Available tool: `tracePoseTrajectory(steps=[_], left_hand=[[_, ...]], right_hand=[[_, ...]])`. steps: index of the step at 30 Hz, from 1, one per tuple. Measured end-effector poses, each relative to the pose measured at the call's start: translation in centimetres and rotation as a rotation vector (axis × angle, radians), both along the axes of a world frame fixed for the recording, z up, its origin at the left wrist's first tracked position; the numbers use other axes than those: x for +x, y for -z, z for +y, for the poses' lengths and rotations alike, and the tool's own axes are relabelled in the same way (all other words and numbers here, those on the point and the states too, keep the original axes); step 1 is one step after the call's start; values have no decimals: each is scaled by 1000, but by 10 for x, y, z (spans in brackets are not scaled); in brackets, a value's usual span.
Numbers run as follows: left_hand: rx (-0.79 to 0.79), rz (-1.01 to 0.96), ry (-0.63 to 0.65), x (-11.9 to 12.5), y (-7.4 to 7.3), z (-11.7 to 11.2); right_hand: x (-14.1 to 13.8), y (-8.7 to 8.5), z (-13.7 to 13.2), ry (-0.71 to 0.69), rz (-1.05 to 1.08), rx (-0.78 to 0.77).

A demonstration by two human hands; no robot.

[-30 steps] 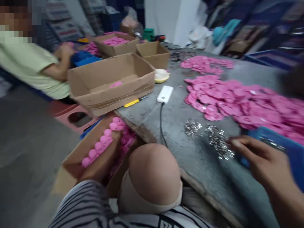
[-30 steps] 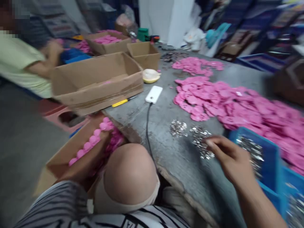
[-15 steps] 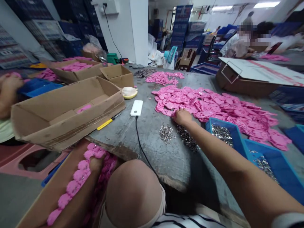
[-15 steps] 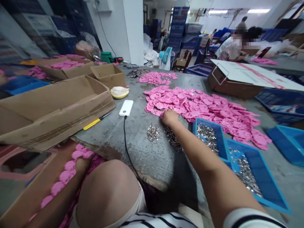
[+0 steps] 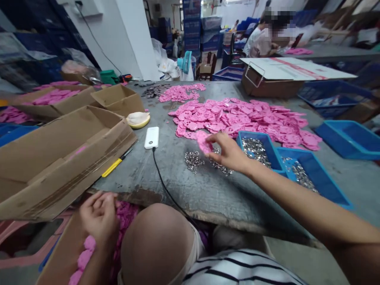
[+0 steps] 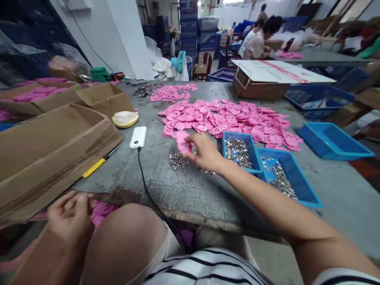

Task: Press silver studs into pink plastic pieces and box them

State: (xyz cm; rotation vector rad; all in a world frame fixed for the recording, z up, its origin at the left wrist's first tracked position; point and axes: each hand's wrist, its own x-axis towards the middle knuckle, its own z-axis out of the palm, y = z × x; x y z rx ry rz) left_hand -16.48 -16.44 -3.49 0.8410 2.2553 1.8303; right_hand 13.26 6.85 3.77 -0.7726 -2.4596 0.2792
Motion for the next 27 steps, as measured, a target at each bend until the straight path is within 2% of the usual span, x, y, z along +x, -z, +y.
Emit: tracePoseTrajectory(steps=[1, 4, 6, 8, 9, 11, 14, 17, 19, 23, 27], left_hand=[[12, -29, 85, 10, -18, 14], [-198, -498, 741, 45, -64, 62], [-316, -725, 1005, 68, -80, 91], [-360, -824, 1175, 88, -84, 115], [-365, -843, 1214, 97, -82, 125], [-379, -849, 1211, 109, -78, 144], [-410, -813, 1170, 125, -72, 169], [-370, -806, 1180, 139, -64, 183], [-344, -845, 1185, 146, -54, 183], [-365, -963, 1227, 149, -35, 170], [-360, -1002, 1227, 147, -33, 162]], right_hand=[[-1, -4, -16, -96, 18, 65], [-12, -11, -55, -283, -15, 228], [-18, -7, -70, -334, -52, 273], [-17, 4, -76, -334, -31, 232], [-13, 13, -76, -309, 16, 178], [2, 36, -75, -183, 173, 32], [30, 71, -69, 136, 382, -213], [53, 95, -62, 394, 438, -400], [63, 101, -61, 479, 430, -432], [73, 102, -68, 546, 364, -345], [75, 100, -71, 577, 215, -247]])
